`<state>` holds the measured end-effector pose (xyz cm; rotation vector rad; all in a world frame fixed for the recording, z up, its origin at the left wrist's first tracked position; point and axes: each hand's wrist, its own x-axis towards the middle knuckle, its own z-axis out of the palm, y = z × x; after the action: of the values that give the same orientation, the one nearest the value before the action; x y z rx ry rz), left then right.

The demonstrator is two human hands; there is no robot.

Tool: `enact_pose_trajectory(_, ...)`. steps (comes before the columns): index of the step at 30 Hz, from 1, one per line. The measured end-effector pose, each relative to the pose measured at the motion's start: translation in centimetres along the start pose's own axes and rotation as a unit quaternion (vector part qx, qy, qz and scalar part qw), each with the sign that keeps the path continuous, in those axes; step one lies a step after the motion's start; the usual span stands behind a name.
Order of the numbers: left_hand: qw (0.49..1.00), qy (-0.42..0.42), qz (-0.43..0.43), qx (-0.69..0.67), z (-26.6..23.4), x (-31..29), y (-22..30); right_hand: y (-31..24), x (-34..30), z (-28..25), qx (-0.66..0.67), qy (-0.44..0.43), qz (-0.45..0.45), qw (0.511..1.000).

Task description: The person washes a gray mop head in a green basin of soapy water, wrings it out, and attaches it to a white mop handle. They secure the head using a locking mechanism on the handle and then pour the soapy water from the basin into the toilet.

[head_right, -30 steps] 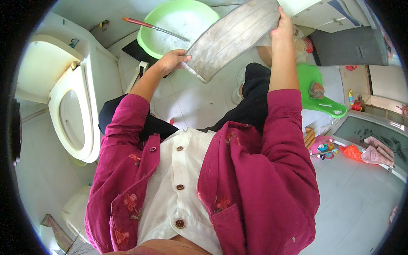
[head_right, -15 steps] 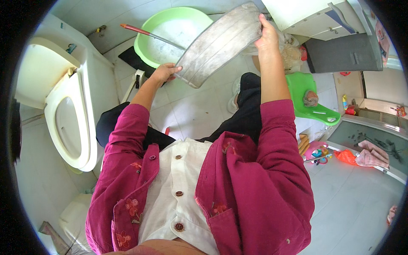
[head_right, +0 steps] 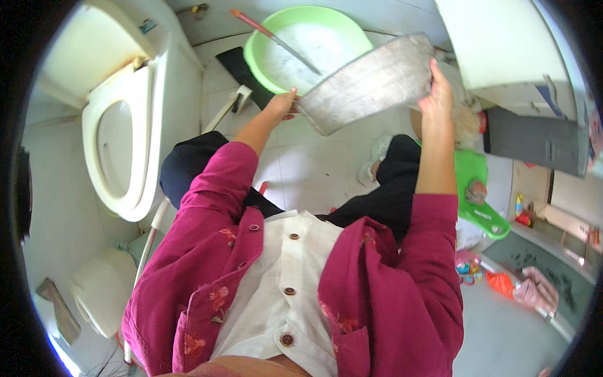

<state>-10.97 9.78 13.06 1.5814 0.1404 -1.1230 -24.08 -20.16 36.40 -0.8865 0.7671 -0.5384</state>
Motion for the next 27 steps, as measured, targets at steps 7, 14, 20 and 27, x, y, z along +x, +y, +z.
enact_pose_trajectory(7, 0.88, 0.45, 0.151, -0.001, -10.8, 6.0, 1.8, 5.7, -1.4, 1.2, -0.106, -0.086, 0.082, 0.987)
enact_pose_trajectory(14, 0.875, 0.451, -0.037, 0.172, -25.0, 15.7, 0.3, 6.7, 0.0, 0.3, -0.161, -0.073, 0.081, 0.981)
enact_pose_trajectory(20, 0.911, 0.406, -0.052, 0.052, -30.3, 22.8, -2.2, 7.5, 0.5, -0.8, -0.198, -0.027, 0.099, 0.975)
enact_pose_trajectory(27, 0.936, 0.341, -0.069, -0.051, -25.5, 25.4, -0.8, 8.0, 0.1, -0.4, -0.185, -0.003, 0.142, 0.972)
